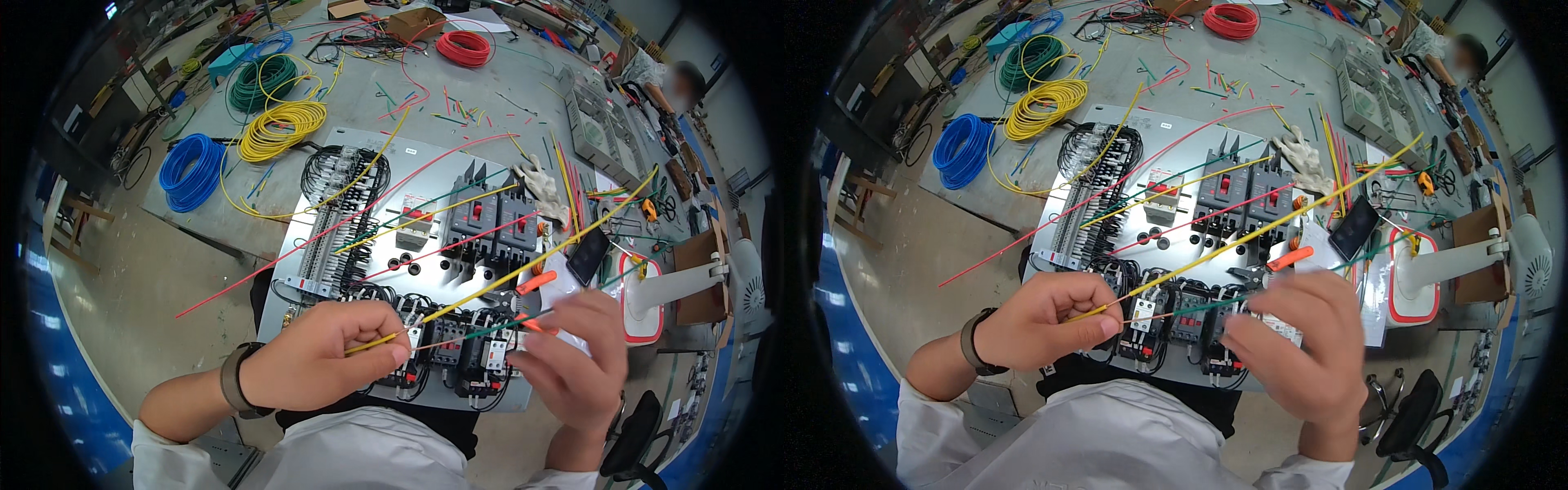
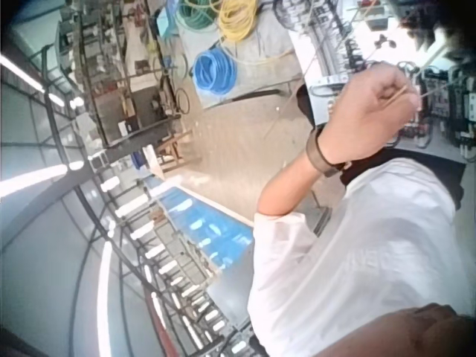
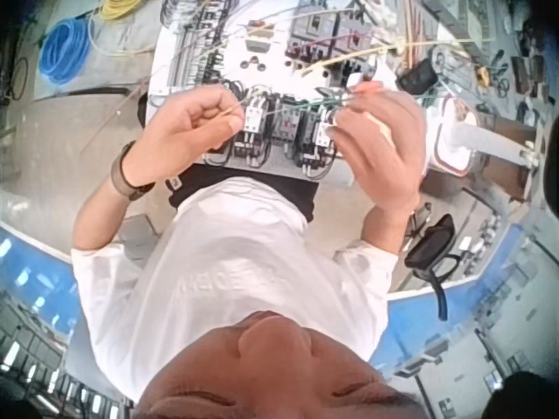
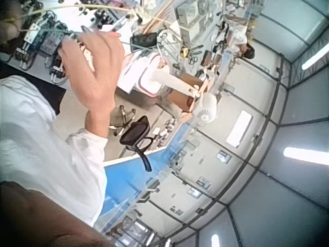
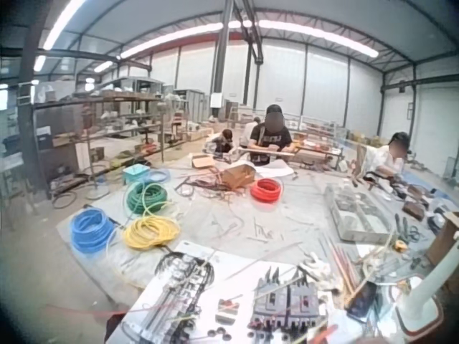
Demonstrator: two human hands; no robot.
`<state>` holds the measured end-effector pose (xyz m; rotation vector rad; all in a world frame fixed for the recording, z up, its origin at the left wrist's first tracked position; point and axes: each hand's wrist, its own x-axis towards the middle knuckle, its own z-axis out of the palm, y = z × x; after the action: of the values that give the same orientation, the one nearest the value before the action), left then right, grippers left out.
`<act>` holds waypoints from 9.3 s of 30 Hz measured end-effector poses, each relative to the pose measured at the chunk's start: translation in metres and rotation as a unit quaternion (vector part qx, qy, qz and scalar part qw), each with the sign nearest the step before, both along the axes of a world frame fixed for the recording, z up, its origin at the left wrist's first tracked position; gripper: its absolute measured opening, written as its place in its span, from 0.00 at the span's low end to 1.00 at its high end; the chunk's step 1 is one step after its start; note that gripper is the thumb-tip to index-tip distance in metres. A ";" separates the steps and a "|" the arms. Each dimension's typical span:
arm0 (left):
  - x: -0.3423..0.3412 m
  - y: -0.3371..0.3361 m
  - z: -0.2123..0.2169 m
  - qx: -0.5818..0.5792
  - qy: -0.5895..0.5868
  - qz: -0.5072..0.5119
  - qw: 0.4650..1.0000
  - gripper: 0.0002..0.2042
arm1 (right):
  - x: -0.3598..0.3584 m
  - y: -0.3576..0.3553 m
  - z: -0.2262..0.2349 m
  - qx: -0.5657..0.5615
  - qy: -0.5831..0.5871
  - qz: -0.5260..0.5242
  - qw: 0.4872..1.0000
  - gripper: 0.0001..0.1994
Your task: The person strips insulation from colored wires using pliers and inserts the wire ends into terminals on an electrical control panel. The person repeats this process for multiple wires of different colors.
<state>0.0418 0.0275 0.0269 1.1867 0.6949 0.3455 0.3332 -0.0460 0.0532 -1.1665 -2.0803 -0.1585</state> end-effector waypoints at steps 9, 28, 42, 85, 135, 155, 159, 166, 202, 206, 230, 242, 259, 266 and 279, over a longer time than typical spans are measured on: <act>-0.006 -0.004 -0.002 0.065 0.012 -0.001 0.998 0.06 | 0.010 0.011 -0.009 -0.089 -0.061 0.116 0.987 0.16; -0.012 -0.007 -0.003 0.256 0.092 0.007 0.962 0.03 | -0.004 0.007 -0.010 -0.219 -0.092 0.134 0.962 0.15; -0.010 0.000 -0.011 0.187 0.081 -0.016 0.979 0.05 | 0.009 -0.004 -0.024 -0.048 -0.118 0.086 0.988 0.13; 0.066 0.110 -0.063 0.494 0.165 -0.078 0.850 0.09 | 0.073 -0.067 -0.044 -0.342 0.111 -0.133 0.924 0.10; 0.003 -0.049 -0.039 0.601 0.070 -0.042 0.795 0.21 | 0.001 -0.044 -0.016 -0.254 -0.108 0.120 0.954 0.13; -0.055 -0.024 -0.027 0.311 0.179 0.018 0.933 0.03 | 0.077 -0.052 -0.008 -0.217 -0.028 -0.096 0.971 0.13; -0.068 -0.042 -0.047 0.181 0.151 0.059 0.970 0.05 | 0.095 -0.074 -0.045 0.087 0.222 -0.341 0.909 0.07; -0.066 -0.078 -0.062 0.082 0.133 0.051 0.986 0.04 | 0.082 -0.061 -0.068 -0.100 0.712 -0.038 0.694 0.25; 0.051 0.000 0.077 0.369 -0.019 0.079 0.926 0.10 | -0.125 -0.024 -0.055 -0.219 0.626 0.102 0.741 0.10; 0.053 -0.005 0.078 0.356 -0.021 0.116 0.927 0.09 | -0.134 -0.025 -0.055 -0.221 0.664 0.099 0.707 0.12; 0.060 0.001 0.057 0.299 -0.040 0.126 0.945 0.05 | -0.121 -0.031 -0.079 -0.192 0.668 0.058 0.717 0.06; 0.065 -0.001 0.046 0.286 -0.037 0.110 0.951 0.07 | -0.125 -0.027 -0.081 -0.178 0.702 0.072 0.686 0.06; 0.061 0.006 0.037 0.216 -0.042 0.106 0.970 0.07 | -0.125 -0.032 -0.083 -0.208 0.719 0.059 0.660 0.05; 0.059 0.008 0.037 0.255 -0.026 0.057 0.965 0.08 | -0.123 -0.026 -0.081 -0.240 0.707 0.070 0.661 0.07; 0.067 0.010 0.054 0.275 -0.102 0.124 0.948 0.09 | -0.118 -0.002 -0.054 -0.159 0.739 0.081 0.649 0.13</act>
<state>0.1093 0.0380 0.0813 1.5636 0.5809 0.9054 0.2150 -0.0479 -0.0011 -0.7227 -0.6532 0.9851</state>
